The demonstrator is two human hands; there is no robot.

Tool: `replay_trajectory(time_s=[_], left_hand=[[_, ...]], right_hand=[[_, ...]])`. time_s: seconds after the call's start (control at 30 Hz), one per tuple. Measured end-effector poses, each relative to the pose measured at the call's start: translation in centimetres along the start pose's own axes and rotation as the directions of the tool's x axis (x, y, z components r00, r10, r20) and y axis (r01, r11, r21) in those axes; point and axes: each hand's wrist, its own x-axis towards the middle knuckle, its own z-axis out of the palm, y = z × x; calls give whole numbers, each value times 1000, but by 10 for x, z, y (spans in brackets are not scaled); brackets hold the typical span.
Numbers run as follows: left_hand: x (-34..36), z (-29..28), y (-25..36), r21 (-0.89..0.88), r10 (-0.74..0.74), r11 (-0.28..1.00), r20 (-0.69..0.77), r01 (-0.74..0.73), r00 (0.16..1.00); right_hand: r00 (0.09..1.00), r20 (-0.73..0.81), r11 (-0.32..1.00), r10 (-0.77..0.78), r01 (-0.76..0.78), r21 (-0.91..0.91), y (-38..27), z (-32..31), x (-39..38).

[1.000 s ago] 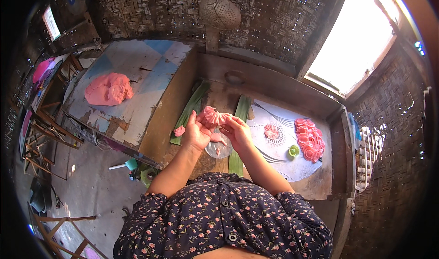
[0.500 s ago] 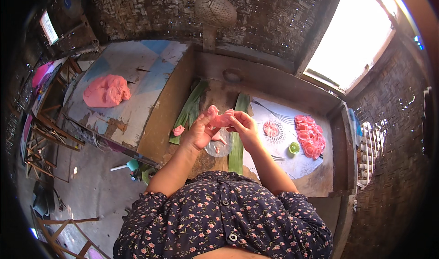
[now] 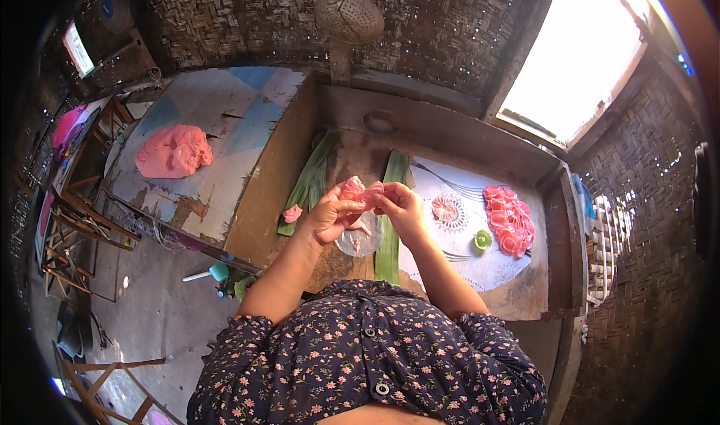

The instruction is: The person repeatedly takes small pieces of pink dough, rolls them between the palms, and shapes them into flower-like forms. The finished pieces are placed on a patterned mat on the table. Green leaves and a plastic lid are also handled during the process.

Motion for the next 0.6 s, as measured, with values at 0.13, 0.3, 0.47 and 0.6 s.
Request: replay_trajectory(time_s=[0.13,0.3,0.47,0.6], left_hand=[[0,-6,4,69,-43,997,72,38,997],[-4,-3,2,32,-93,995,143,89,985],[-20,10,3,120,-70,990,16,67,997],[-32,21,13,267,-80,961,28,70,996]], right_hand=[[996,66,994,60,-66,89,-6,-6,-1],[998,60,992,27,-34,122,-5,-9,-7],[980,26,958,-199,200,-208,-4,-14,-17],[924,189,895,-332,371,-247,-22,-22,-24]])
